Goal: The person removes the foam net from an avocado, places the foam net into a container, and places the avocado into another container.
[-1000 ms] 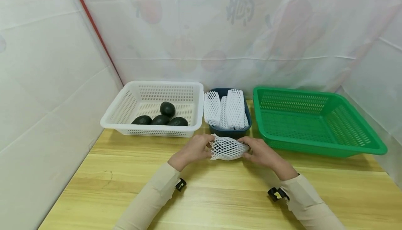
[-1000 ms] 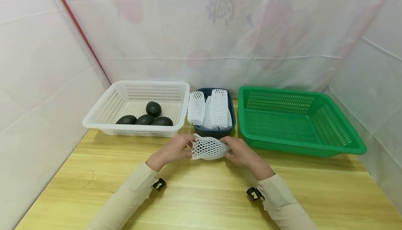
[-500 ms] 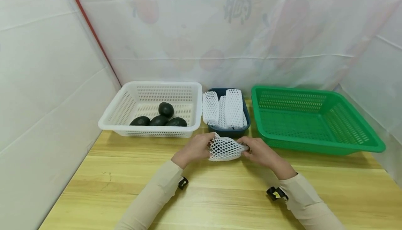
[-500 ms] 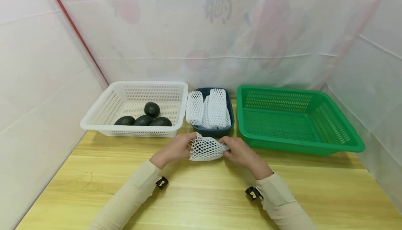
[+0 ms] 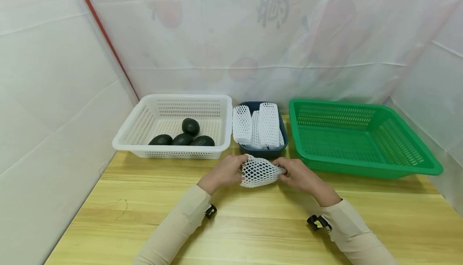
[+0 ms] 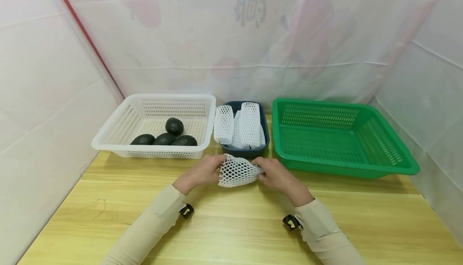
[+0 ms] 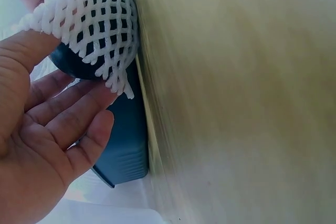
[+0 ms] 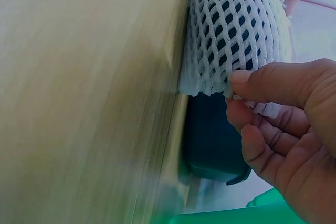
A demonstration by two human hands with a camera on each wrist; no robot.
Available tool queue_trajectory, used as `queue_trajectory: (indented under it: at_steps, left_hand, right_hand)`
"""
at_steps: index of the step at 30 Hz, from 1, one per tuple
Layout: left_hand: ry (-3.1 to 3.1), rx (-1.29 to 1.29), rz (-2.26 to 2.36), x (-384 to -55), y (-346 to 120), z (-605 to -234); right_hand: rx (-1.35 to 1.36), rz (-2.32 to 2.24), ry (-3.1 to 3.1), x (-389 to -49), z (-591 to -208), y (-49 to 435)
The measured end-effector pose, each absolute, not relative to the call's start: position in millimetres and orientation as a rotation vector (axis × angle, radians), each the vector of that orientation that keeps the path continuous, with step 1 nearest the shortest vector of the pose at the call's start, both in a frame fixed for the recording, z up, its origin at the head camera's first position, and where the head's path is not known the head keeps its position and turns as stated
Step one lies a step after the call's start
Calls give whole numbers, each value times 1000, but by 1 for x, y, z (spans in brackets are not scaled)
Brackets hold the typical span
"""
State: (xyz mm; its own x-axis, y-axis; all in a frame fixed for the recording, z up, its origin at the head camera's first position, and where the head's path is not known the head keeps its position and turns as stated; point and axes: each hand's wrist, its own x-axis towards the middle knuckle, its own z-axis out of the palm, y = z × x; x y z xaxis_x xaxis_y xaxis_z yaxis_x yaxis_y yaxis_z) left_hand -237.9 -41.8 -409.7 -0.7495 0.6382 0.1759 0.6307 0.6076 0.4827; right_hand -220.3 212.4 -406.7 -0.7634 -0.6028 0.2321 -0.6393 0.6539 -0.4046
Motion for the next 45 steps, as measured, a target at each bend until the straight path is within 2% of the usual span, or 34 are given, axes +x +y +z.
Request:
queue_trajectory:
  at_steps: [23,45]
  left_hand:
    - [2565,1103,1109,-239,-62,-403]
    - [2576,964,1065,-236,-77,-405]
  right_hand:
    - [1042,744,-2772,-217,-396,224]
    - [1014,672,-2827,-214,-399,232]
